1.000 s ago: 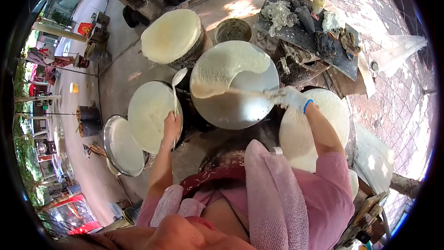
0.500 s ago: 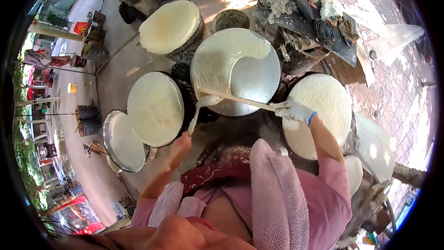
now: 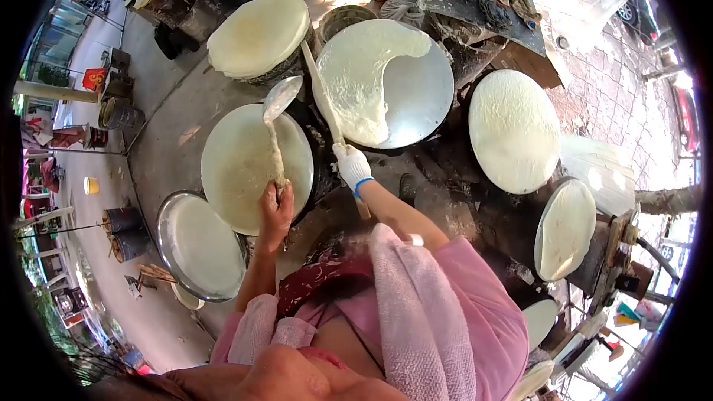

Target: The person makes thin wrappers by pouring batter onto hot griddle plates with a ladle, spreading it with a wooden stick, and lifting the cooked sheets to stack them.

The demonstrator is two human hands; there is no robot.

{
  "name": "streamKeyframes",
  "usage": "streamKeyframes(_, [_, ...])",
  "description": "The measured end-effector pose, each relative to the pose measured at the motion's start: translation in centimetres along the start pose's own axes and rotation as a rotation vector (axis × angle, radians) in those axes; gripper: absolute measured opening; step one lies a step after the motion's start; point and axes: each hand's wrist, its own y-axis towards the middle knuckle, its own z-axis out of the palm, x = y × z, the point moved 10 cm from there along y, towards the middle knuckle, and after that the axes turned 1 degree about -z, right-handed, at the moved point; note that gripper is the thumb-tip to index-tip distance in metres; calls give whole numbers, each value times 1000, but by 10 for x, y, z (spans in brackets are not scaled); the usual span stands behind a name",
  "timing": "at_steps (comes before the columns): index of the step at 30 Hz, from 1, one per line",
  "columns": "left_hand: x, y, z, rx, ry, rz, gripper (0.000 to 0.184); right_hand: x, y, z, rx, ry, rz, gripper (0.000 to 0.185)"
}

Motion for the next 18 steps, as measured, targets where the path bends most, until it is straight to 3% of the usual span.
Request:
streamKeyframes(1, [10,-2,-8,-5,-23,12,22,30,-24,-23,-147,-228,-43,46])
streamKeyframes(3, [43,-14,-13,21,-91,-28,21,23,-54,-55,-257,-199,120,49])
streamKeyframes(6, [60,-32,-17,33,-174,-121,20,-6,-69,-111,-412,-187,161,47])
streamKeyframes(7, [55,-35,-19,13,-123,-68,20,-14,-68,-128,-458,-176,110,46])
streamKeyframes(9, [44,-41,-22,-32,-18,36,19,-38,-58,-136,-366,69,217,46])
streamKeyframes(11, [45,-45,-16,-37,-24,29,19,-7,-65,-137,-477,-205,-51,49])
streamKeyframes(14, [53,-50,1,-40,-89,-48,18,12,-90,-110,-110,-626,22,53])
streamKeyframes(16, [53,-53,14,-44,-139,-117,18,12,-92,-157,-242,-563,47,52])
streamKeyframes(18, [28,-52,22,-76,-67,-18,18,-1,-77,-205,-343,-566,12,52])
